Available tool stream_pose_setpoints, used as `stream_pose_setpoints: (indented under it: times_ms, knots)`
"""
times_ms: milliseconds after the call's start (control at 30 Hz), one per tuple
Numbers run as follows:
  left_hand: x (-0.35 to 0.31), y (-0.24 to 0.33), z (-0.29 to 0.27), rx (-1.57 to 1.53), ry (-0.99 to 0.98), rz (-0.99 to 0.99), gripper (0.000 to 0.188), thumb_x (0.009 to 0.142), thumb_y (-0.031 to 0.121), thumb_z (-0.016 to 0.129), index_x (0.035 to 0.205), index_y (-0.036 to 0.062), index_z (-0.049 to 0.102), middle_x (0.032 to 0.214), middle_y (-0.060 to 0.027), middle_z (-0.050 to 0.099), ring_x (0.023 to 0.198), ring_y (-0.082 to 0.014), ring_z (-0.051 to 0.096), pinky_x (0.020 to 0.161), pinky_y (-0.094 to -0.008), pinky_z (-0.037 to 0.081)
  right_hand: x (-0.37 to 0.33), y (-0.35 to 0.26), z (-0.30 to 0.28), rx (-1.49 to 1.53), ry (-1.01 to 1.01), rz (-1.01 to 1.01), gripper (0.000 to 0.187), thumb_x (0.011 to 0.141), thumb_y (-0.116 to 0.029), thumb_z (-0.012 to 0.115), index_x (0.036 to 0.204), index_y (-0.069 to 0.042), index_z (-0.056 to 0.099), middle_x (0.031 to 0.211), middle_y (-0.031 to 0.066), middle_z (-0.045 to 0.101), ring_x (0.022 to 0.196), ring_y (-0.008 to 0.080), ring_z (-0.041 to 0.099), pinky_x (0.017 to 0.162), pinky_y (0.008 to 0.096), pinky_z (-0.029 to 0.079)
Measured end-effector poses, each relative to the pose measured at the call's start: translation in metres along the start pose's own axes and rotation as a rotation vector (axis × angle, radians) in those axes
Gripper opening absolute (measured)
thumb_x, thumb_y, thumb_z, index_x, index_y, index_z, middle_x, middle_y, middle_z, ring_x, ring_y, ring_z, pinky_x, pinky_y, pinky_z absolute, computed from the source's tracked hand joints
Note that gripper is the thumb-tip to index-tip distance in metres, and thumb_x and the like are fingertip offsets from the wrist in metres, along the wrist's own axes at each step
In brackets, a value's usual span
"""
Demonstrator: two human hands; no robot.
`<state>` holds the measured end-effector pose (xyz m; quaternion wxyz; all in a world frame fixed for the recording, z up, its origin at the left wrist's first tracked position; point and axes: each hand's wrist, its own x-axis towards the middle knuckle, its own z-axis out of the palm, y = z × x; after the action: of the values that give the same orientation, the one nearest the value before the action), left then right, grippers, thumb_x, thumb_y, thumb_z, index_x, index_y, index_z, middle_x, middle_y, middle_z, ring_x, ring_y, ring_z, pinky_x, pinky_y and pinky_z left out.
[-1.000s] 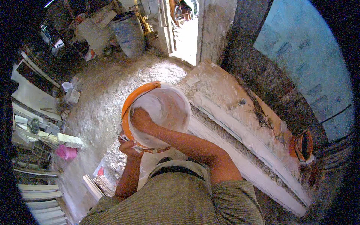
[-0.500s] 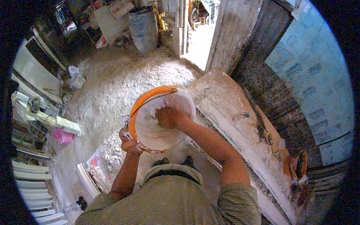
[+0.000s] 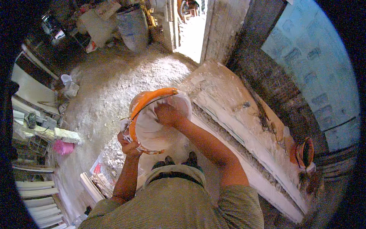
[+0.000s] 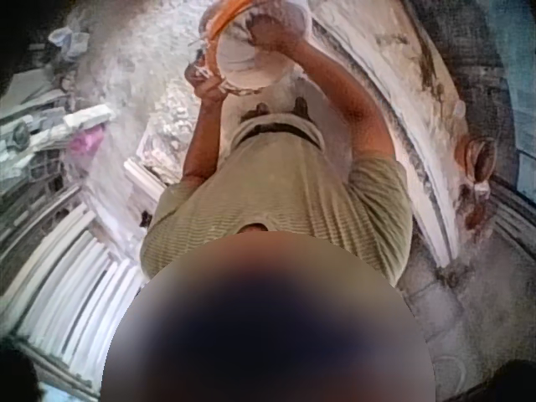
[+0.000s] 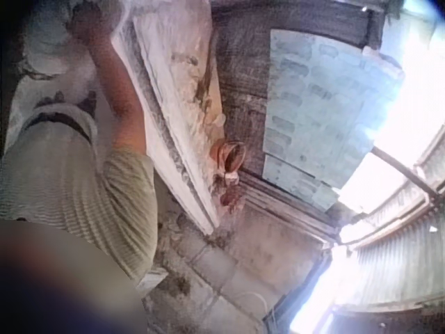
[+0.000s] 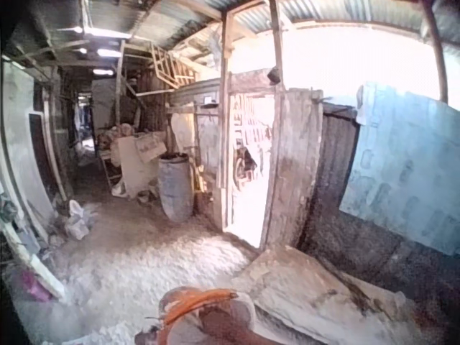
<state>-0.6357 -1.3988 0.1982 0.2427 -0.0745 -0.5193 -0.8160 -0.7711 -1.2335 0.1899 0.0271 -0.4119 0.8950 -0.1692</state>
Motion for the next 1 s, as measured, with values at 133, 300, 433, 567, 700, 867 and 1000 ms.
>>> stream_pose_setpoints:
  times_ms: [133, 300, 433, 567, 700, 867, 1000]
  knots:
    - [0.0, -0.005, 0.004, 0.027, -0.172, -0.063, 0.05, 0.046, 0.004, 0.063, 0.095, -0.0004, 0.055, 0.102, -0.0145, 0.059, 0.096, -0.0292, 0.057, 0.087, -0.0428, 0.047, 0.011, 0.0, 0.043, 0.131, 0.176, 0.233, 0.036, 0.076, -0.029, 0.058, 0.088, 0.005, 0.061, 0.093, 0.0259, 0.06, 0.088, 0.0367, 0.058, 0.08, 0.0443, 0.045]
    - [-0.006, -0.007, 0.029, 0.255, -0.176, -0.12, 0.02, 0.045, 0.004, 0.059, 0.064, 0.0006, 0.054, 0.086, -0.0085, 0.058, 0.08, -0.0219, 0.055, 0.076, -0.0327, 0.044, -0.008, -0.046, 0.112, 1.796, 0.63, 0.335, 0.023, 0.087, -0.023, 0.053, 0.103, -0.007, 0.059, 0.093, 0.0086, 0.061, 0.086, 0.0216, 0.058, 0.08, 0.0359, 0.047]
    - [-0.005, -0.02, 0.028, 0.334, -0.281, -0.087, 0.021, 0.045, 0.006, 0.06, 0.064, -0.0007, 0.055, 0.072, -0.0084, 0.057, 0.07, -0.02, 0.056, 0.068, -0.0319, 0.045, -0.02, -0.075, 0.134, 2.564, 0.578, 0.434, 0.024, 0.089, -0.025, 0.049, 0.104, -0.009, 0.059, 0.088, 0.0048, 0.061, 0.078, 0.0205, 0.058, 0.074, 0.0349, 0.05]
    - [-0.013, -0.041, 0.002, 0.376, -0.229, -0.086, 0.028, 0.049, 0.003, 0.059, 0.076, 0.0013, 0.056, 0.08, -0.0078, 0.058, 0.08, -0.0211, 0.058, 0.076, -0.0341, 0.046, -0.023, -0.076, 0.129, 2.924, 0.546, 0.437, 0.029, 0.089, -0.029, 0.045, 0.104, -0.008, 0.059, 0.085, 0.0065, 0.062, 0.073, 0.0236, 0.061, 0.072, 0.0367, 0.052]
    - [-0.01, -0.072, -0.024, -0.054, 0.276, -0.399, 0.065, 0.051, -0.006, 0.051, 0.113, 0.0083, 0.037, 0.117, -0.0129, 0.047, 0.109, -0.0289, 0.049, 0.096, -0.0433, 0.04, -0.029, -0.053, 0.115, 2.679, 0.751, 0.379, 0.035, 0.093, -0.027, 0.035, 0.113, -0.005, 0.053, 0.111, 0.0092, 0.058, 0.099, 0.0242, 0.057, 0.089, 0.0387, 0.047]
    - [0.012, -0.091, -0.042, -0.168, 0.487, -0.404, 0.066, 0.05, -0.006, 0.049, 0.113, 0.0092, 0.039, 0.118, -0.0138, 0.049, 0.11, -0.03, 0.049, 0.1, -0.0454, 0.038, -0.052, 0.004, 0.097, 2.611, 0.865, -0.028, 0.031, 0.094, -0.021, 0.034, 0.112, -0.005, 0.053, 0.115, 0.0085, 0.056, 0.107, 0.0213, 0.053, 0.096, 0.0377, 0.042]
    - [0.021, -0.082, -0.057, -0.04, 0.298, -0.389, 0.07, 0.048, -0.004, 0.05, 0.118, 0.0057, 0.04, 0.116, -0.0131, 0.051, 0.108, -0.0299, 0.05, 0.097, -0.0449, 0.041, -0.083, 0.049, 0.104, 2.612, 1.129, 0.22, 0.027, 0.092, -0.019, 0.036, 0.106, -0.006, 0.055, 0.112, 0.0078, 0.057, 0.106, 0.0226, 0.053, 0.094, 0.0387, 0.044]
